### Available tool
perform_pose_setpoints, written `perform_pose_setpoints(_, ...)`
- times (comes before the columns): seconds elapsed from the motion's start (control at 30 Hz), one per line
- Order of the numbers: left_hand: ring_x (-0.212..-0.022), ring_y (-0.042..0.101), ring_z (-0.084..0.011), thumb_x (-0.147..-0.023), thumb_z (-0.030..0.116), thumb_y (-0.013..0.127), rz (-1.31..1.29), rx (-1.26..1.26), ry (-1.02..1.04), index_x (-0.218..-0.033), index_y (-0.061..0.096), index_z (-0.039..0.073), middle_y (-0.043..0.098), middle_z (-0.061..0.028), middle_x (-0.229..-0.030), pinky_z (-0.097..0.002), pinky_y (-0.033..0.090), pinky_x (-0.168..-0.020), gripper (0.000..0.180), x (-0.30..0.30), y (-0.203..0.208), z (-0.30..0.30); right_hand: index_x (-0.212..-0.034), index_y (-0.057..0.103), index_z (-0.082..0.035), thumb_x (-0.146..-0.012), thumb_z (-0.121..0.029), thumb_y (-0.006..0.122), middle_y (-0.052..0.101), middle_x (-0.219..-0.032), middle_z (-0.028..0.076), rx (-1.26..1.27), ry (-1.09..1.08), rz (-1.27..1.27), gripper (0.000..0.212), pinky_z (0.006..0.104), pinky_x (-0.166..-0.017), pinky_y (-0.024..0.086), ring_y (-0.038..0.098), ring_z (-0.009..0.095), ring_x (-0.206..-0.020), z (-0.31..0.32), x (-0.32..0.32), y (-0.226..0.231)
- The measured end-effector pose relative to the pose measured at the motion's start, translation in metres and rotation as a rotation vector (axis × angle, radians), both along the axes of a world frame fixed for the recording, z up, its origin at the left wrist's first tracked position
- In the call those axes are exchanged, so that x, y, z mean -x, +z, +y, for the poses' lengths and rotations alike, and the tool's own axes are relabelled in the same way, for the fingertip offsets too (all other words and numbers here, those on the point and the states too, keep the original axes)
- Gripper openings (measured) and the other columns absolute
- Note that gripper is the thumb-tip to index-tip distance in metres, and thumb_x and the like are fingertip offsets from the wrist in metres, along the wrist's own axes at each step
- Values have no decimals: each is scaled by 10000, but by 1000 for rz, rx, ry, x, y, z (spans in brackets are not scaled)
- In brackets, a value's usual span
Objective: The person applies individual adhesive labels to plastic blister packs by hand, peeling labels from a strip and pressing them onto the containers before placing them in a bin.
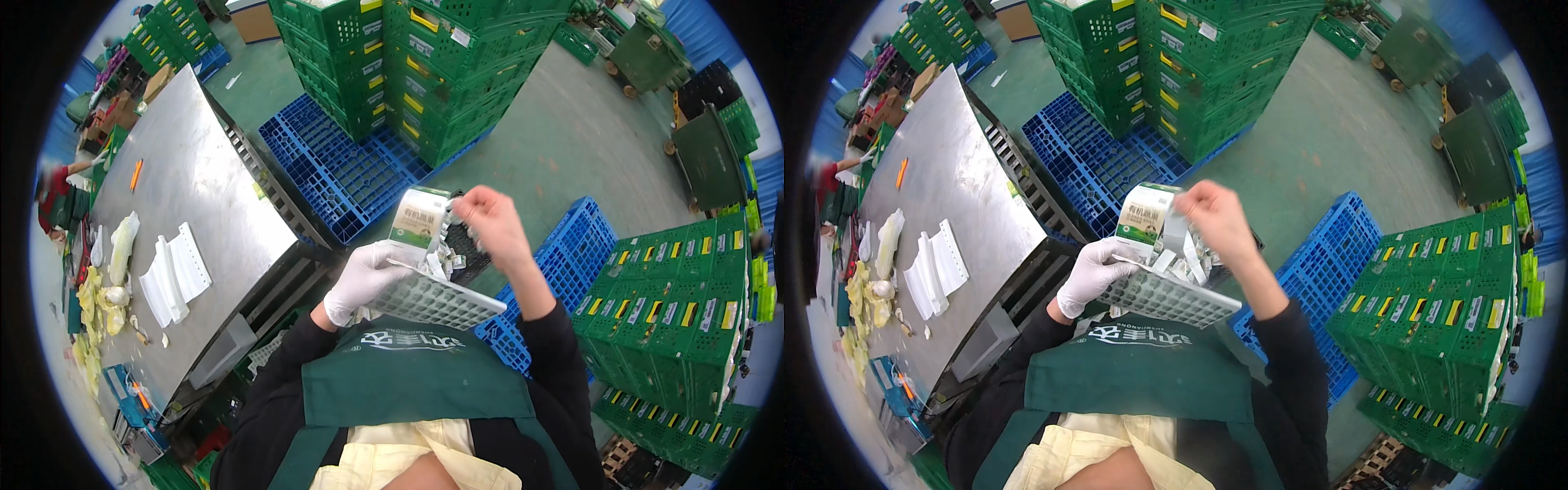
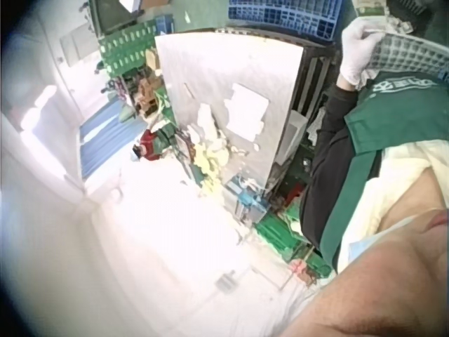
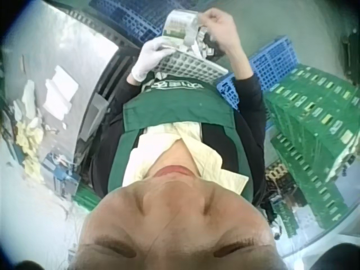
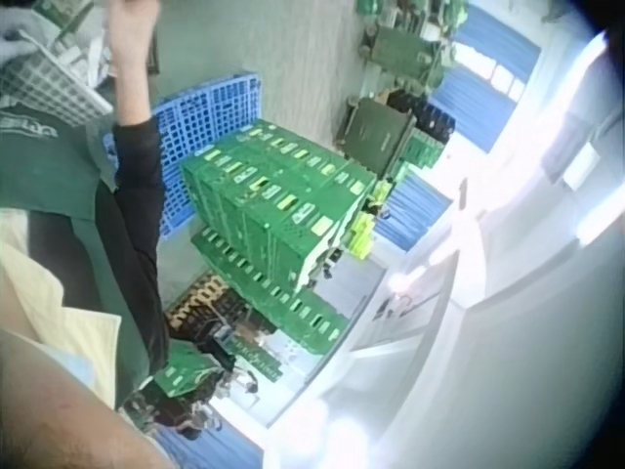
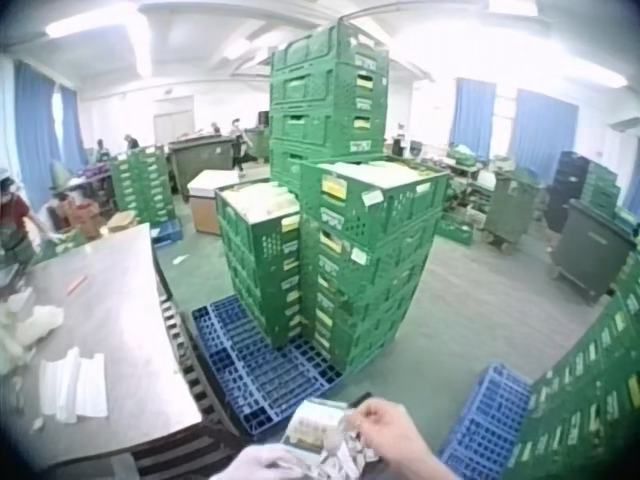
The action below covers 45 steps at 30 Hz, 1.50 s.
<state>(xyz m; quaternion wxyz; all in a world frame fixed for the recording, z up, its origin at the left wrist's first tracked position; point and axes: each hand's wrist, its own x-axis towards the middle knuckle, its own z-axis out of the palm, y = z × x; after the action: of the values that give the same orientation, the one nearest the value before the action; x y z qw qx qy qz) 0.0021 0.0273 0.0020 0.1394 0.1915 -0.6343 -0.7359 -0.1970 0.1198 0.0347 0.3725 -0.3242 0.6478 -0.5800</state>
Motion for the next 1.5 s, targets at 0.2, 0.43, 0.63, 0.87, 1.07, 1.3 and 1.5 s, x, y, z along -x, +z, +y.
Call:
perform_pose_setpoints(0.2,-900,586,-124,-775,-36,613,78,31,1,-936,645,-6,613,-49,-980,-258,462,-813,167,-1,4,1,-724,541,-10,-786,-127,679,456,-500,-4,-11,9,249,191,236,-419,301,369,40,-456,-5,-39,-10)
perform_pose_setpoints(0.43,-844,594,-131,-742,-54,644,49,52,23,-842,644,0,615,-59,-906,-252,480,-756,114,-1,2,4,-751,549,1,-807,-138,660,519,-549,34,-51,13,383,187,237,-432,336,422,76,-450,0,-41,-8)
perform_pose_setpoints(0.63,-866,587,-126,-752,-31,639,69,27,5,-885,654,-6,615,-53,-942,-248,467,-775,136,-3,-1,3,-761,579,-20,-854,-124,596,522,-607,-10,139,-87,-427,140,208,-356,296,402,56,-409,1,-26,-4)
perform_pose_setpoints(0.87,-860,581,-121,-753,-45,632,85,41,58,-861,643,-12,606,-53,-934,-248,465,-776,113,-4,2,2,-698,532,-29,-895,-227,575,433,-554,-29,17,17,221,282,210,-490,301,366,34,-551,16,-14,4)
perform_pose_setpoints(1.07,-858,579,-128,-746,-55,630,98,56,116,-839,636,-9,603,-57,-942,-254,466,-775,104,-5,5,0,-680,539,-4,-835,-233,640,441,-532,-31,-31,41,197,294,230,-457,298,360,48,-506,21,-10,-3)
perform_pose_setpoints(1.3,-812,593,-139,-725,-45,654,176,317,6,-828,641,0,617,-54,-902,-256,471,-732,113,0,7,6,-597,540,3,-776,-274,691,448,-485,36,-123,126,417,363,279,-432,327,380,83,-465,12,-23,6)
perform_pose_setpoints(1.5,-823,596,-140,-727,-43,660,191,158,-3,-825,642,0,621,-60,-894,-254,468,-748,109,2,9,2,-856,642,7,-838,-204,639,590,-665,4,-60,227,140,212,242,-550,412,466,58,-594,15,-24,2)
